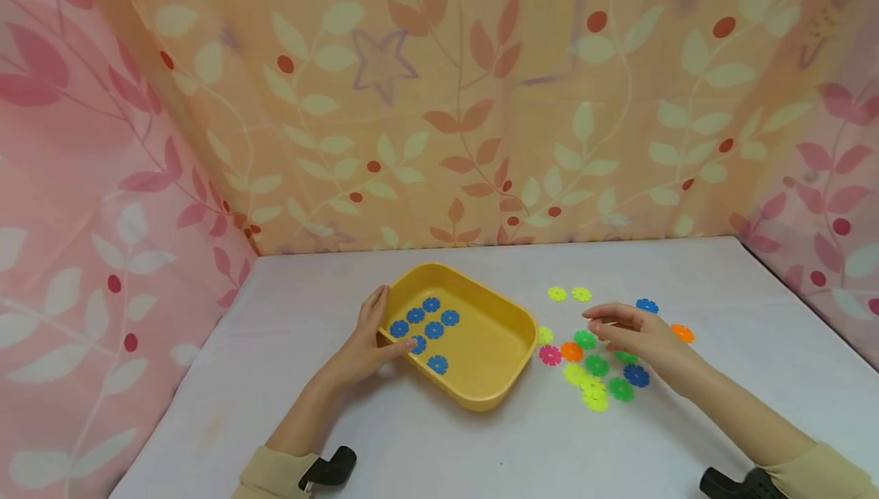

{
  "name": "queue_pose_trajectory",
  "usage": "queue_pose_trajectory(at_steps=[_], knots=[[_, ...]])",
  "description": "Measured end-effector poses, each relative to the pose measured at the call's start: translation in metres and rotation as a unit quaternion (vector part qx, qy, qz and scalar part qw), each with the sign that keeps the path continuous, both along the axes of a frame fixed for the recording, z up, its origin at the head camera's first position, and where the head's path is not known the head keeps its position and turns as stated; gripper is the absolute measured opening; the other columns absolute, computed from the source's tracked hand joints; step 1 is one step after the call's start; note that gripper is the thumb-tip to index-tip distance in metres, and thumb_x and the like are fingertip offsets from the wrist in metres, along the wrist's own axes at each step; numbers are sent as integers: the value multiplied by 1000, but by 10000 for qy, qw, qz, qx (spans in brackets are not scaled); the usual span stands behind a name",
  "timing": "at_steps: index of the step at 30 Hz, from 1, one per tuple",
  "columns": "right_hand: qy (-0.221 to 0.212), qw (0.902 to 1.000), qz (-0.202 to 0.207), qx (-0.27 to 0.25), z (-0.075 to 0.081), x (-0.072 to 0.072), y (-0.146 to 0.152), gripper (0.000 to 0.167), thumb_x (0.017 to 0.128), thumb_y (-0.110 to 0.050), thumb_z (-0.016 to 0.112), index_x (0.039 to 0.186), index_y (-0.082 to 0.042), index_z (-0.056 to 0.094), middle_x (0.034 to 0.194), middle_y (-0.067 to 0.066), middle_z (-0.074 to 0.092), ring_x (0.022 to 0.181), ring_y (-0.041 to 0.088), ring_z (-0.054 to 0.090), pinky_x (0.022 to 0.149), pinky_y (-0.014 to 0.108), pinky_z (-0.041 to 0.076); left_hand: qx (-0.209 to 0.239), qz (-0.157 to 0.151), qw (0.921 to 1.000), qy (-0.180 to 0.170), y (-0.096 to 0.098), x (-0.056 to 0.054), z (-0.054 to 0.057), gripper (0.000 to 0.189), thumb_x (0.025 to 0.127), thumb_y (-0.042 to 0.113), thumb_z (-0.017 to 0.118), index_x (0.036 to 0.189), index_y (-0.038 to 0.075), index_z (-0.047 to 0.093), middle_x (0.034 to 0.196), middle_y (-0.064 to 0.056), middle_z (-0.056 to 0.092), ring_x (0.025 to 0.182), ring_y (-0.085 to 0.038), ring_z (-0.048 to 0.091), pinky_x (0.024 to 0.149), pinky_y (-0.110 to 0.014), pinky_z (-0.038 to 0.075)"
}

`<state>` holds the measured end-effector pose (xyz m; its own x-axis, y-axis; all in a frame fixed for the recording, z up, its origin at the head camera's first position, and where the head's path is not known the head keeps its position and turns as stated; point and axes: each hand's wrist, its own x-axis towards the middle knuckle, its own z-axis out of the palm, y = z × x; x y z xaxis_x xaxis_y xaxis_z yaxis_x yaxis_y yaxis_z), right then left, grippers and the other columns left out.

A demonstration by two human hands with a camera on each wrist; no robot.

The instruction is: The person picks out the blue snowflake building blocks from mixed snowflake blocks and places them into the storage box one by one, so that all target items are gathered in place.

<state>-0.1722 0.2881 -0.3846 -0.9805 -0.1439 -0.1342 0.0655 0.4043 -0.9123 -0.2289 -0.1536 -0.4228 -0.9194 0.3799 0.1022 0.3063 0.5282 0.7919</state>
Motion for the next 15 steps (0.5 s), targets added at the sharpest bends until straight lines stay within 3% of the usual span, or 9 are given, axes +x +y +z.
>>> queue_pose_trajectory(at_steps=[6, 10, 15], knots=[[109, 9985, -172, 508, -10, 12, 34, 49, 96, -37, 62, 133, -4, 56, 120, 14, 61, 94, 22, 61, 77, 30, 54, 42, 10, 10000, 9, -1, 0, 0, 107, 87, 40, 73, 157, 14, -3, 162, -3, -7, 148, -29, -3, 114, -56, 9], [204, 9953, -27, 951, -18, 18, 49, 44, 95, -31, 65, 126, -1, 60, 109, 12, 63, 81, 20, 61, 69, 29, 53, 65, 29, 10000, -21, -1, 2, 0, 107, 87, 40, 73, 157, 15, -3, 162, -3, -8, 148, -29, -3, 114, -57, 9], [482, 9808, 71, 1890, -25, 27, 58, 38, 89, -33, 72, 115, -6, 67, 95, 3, 64, 79, 13, 57, 66, 24, 50, 115, 5, 9999, 6, 1, 1, 1, 106, 87, 39, 74, 158, 15, -2, 162, -4, -6, 147, -31, -2, 113, -59, 10]])
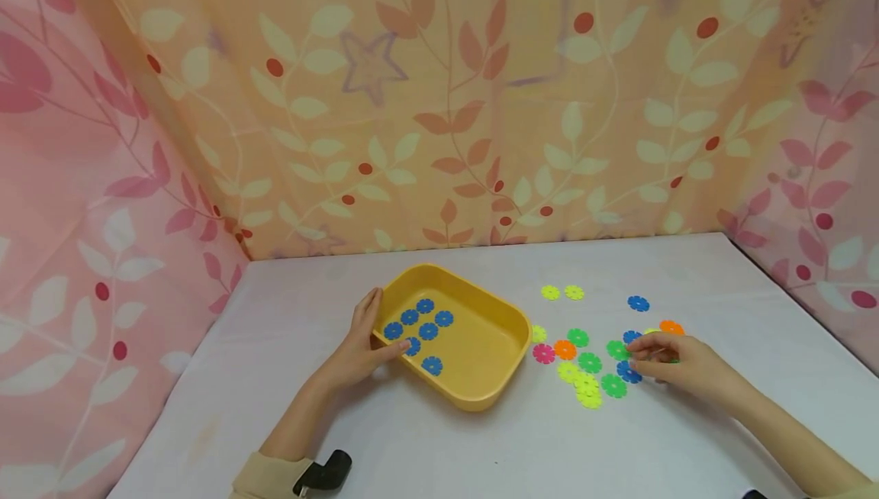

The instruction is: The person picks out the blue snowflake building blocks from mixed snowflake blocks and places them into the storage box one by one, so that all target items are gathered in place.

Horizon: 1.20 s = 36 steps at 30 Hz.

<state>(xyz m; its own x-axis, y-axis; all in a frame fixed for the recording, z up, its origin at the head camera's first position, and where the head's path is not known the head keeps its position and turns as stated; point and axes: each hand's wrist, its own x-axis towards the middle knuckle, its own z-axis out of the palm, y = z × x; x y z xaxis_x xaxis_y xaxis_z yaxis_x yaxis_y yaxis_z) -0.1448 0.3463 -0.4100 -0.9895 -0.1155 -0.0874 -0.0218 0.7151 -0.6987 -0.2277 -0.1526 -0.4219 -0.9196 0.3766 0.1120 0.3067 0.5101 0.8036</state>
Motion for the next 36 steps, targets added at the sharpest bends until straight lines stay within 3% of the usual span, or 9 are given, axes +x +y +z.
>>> queue_pose_trajectory(at_steps=[3, 7, 18, 24, 29, 32, 36], knots=[[172, 9986, -13, 492, -1, 3, 0, 36, 84, -39, 76, 108, -12, 69, 89, -2, 61, 78, 11, 53, 66, 23, 45, 9, -8, 10000, -14, 0, 0, 1, 106, 87, 39, 73, 158, 16, -2, 162, -4, -6, 147, -31, -2, 113, -59, 10], [243, 9970, 37, 736, -2, 5, -2, 37, 79, -41, 79, 103, -16, 70, 82, -2, 57, 75, 10, 50, 64, 24, 39, -38, -18, 10000, -34, 0, 0, 0, 106, 87, 41, 73, 158, 16, -3, 162, -3, -7, 148, -30, -3, 114, -57, 9], [438, 9963, 275, 692, -2, 3, -6, 35, 78, -36, 81, 100, -13, 67, 78, -3, 53, 72, 8, 48, 62, 23, 38, -66, -16, 10000, -29, 0, 1, 2, 105, 88, 37, 73, 157, 15, -4, 162, -4, -8, 147, -30, -3, 113, -58, 11], [481, 9962, 302, 659, -3, 3, -6, 36, 77, -34, 83, 99, -12, 64, 78, -3, 54, 70, 7, 49, 61, 22, 39, 32, 66, 9999, -127, 3, 2, 5, 104, 88, 26, 74, 156, 6, -2, 161, -10, -8, 147, -35, -3, 113, -60, 8], [379, 9967, 266, 671, -3, 3, -8, 36, 76, -34, 83, 99, -12, 65, 81, -2, 54, 70, 7, 48, 62, 22, 39, -46, 81, 9999, -59, 2, 1, 3, 104, 88, 30, 74, 157, 9, -2, 161, -7, -7, 147, -32, -1, 114, -57, 10], [308, 9966, 271, 718, -2, 4, -8, 34, 77, -33, 83, 98, -13, 66, 80, -2, 53, 71, 7, 47, 61, 22, 39, -8, 26, 10000, -78, 5, 8, 14, 103, 89, 28, 73, 157, 6, -1, 161, -10, -6, 147, -34, 0, 114, -57, 10], [292, 9962, 340, 747, -1, 3, -8, 33, 77, -32, 83, 98, -13, 66, 80, -2, 52, 71, 7, 47, 61, 22, 39, 25, -37, 10000, -72, 3, 6, 12, 104, 88, 30, 74, 157, 7, 0, 161, -10, -5, 147, -34, 0, 113, -58, 10]])
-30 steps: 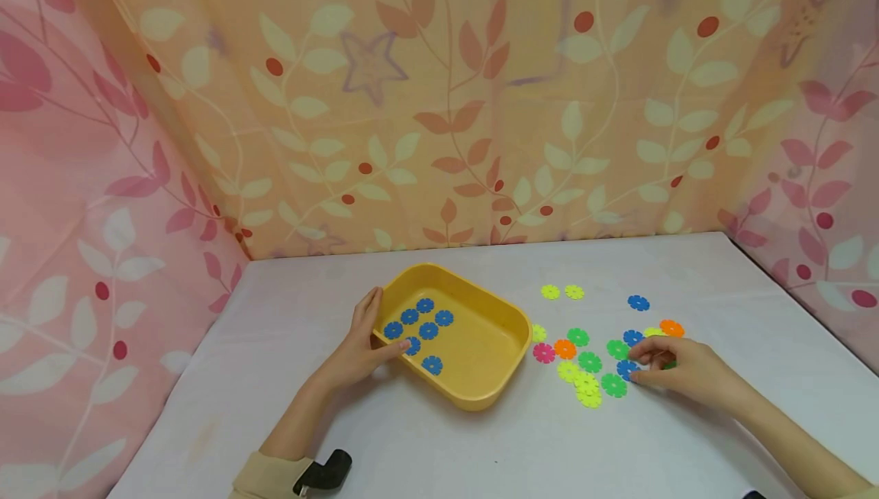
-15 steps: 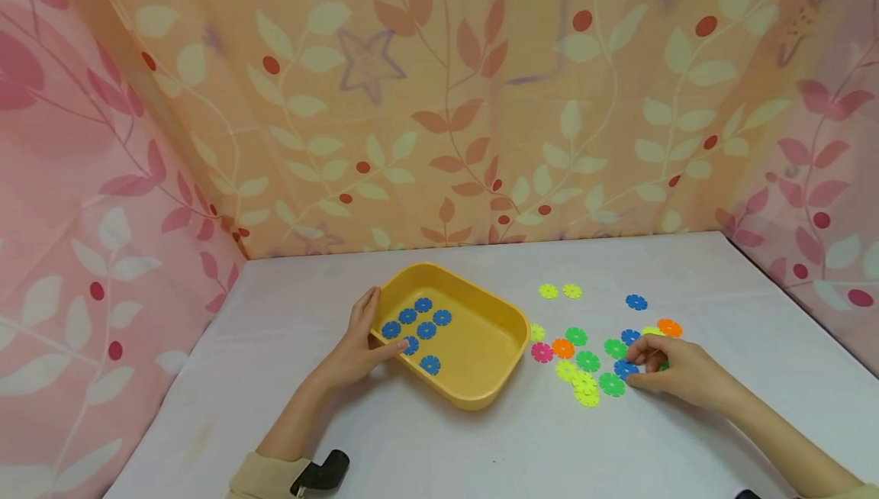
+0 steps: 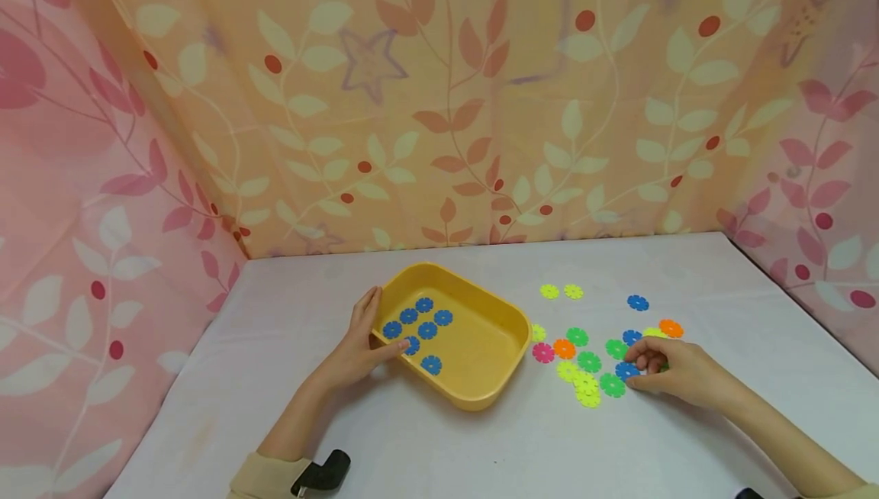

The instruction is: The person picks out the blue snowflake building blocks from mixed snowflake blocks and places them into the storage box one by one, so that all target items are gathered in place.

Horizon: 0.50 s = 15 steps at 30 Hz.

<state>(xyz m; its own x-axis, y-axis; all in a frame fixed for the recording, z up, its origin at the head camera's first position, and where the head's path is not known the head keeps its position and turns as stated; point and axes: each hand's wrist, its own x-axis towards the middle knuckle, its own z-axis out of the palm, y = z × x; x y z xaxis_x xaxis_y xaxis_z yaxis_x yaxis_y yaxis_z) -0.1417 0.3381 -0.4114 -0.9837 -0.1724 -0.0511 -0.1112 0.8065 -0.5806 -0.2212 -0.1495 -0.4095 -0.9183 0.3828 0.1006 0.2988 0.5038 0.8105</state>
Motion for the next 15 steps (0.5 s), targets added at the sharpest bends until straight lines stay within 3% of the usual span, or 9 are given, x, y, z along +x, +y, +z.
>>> queue_pose_trajectory(at_steps=[3, 15], knots=[[12, 10000, 64, 9, 0, 0, 1, 32, 77, -32, 82, 98, -13, 66, 80, -3, 52, 70, 7, 46, 62, 22, 39, -46, -15, 10000, 87, -4, -8, -14, 106, 87, 37, 74, 158, 12, -1, 162, -6, -6, 147, -31, 0, 114, -57, 11], [140, 9996, 242, -9, 3, 1, -1, 34, 78, -30, 82, 101, -13, 64, 78, -4, 51, 69, 6, 47, 61, 22, 40, -76, -8, 9999, 76, -4, -8, -13, 107, 87, 40, 74, 158, 13, -2, 162, -5, -7, 147, -31, -1, 115, -55, 11]])
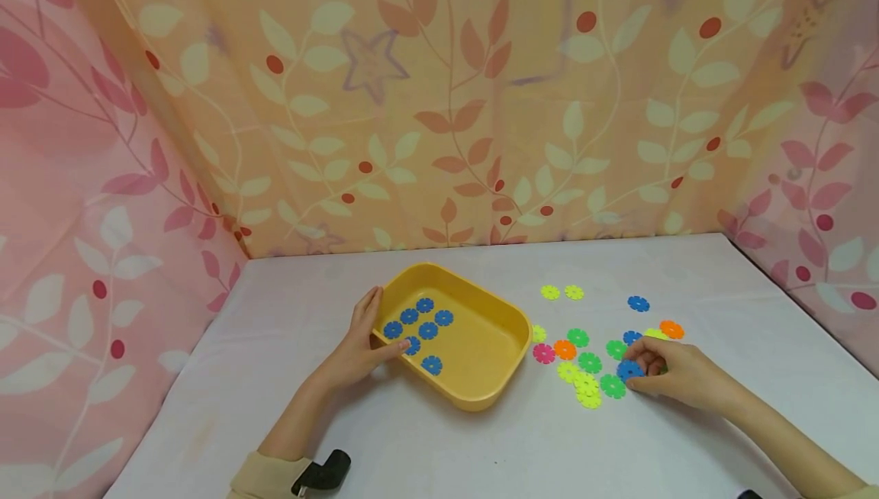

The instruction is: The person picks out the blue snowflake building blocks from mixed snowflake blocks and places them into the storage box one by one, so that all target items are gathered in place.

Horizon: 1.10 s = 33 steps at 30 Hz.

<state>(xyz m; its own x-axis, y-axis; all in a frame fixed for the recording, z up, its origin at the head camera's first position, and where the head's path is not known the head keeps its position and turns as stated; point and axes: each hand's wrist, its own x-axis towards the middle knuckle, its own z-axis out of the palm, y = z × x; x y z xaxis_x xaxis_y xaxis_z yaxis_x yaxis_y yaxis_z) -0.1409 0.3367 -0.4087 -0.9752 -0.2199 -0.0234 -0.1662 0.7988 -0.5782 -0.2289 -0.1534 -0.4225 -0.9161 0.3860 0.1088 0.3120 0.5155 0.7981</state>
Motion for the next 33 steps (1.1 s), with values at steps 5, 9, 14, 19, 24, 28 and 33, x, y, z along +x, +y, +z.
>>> queue_pose_trajectory(at_steps=[5, 9, 14, 19, 24, 28, 33], knots=[[-72, 9997, 207, -62, 2, 0, 2, 36, 80, -31, 81, 106, -12, 65, 79, -4, 50, 69, 6, 47, 61, 22, 40, 4, -7, 10000, -3, 0, 0, 0, 107, 86, 39, 74, 158, 13, -2, 161, -5, -6, 147, -31, -1, 115, -54, 11], [-234, 9987, 371, -257, 4, 0, 5, 38, 80, -30, 80, 109, -11, 64, 82, -2, 52, 71, 6, 49, 62, 22, 41, 26, -27, 10000, -16, 0, 1, 1, 107, 86, 39, 74, 157, 12, -2, 161, -6, -7, 147, -31, 0, 115, -54, 11], [-258, 9979, 480, -347, 4, -1, 8, 36, 81, -29, 79, 110, -13, 64, 84, -1, 54, 72, 6, 50, 63, 22, 42, 23, -34, 10000, -14, 0, 1, 2, 108, 86, 39, 74, 157, 12, -2, 161, -7, -6, 147, -31, 0, 115, -55, 11], [-129, 9979, 552, -325, 3, -1, 9, 32, 82, -30, 78, 108, -15, 65, 83, -3, 54, 72, 6, 50, 62, 22, 43, 21, -31, 10000, 8, 0, 1, 2, 108, 86, 38, 74, 157, 11, -2, 161, -10, -6, 147, -32, 0, 114, -55, 11], [170, 9978, 601, -233, 0, -2, 8, 32, 81, -33, 79, 104, -15, 65, 80, -6, 52, 70, 5, 50, 61, 21, 42, -1, -24, 10000, 29, 0, 1, 2, 108, 86, 39, 75, 157, 11, -2, 161, -11, -6, 147, -31, 0, 115, -55, 11], [500, 9973, 528, -85, -2, -3, 5, 33, 80, -35, 81, 102, -16, 65, 78, -8, 52, 70, 4, 49, 61, 21, 43, 0, -21, 10000, 26, 0, 1, 2, 108, 86, 39, 75, 157, 10, -2, 161, -10, -6, 147, -32, 1, 114, -55, 12], [492, 9979, 298, -312, 9, -7, -9, 36, 79, -36, 81, 105, -16, 66, 82, -6, 57, 75, 6, 53, 65, 22, 47, 14, -43, 10000, 45, 0, 0, 0, 109, 86, 38, 75, 157, 10, -2, 161, -11, -6, 147, -32, 1, 115, -55, 11]])
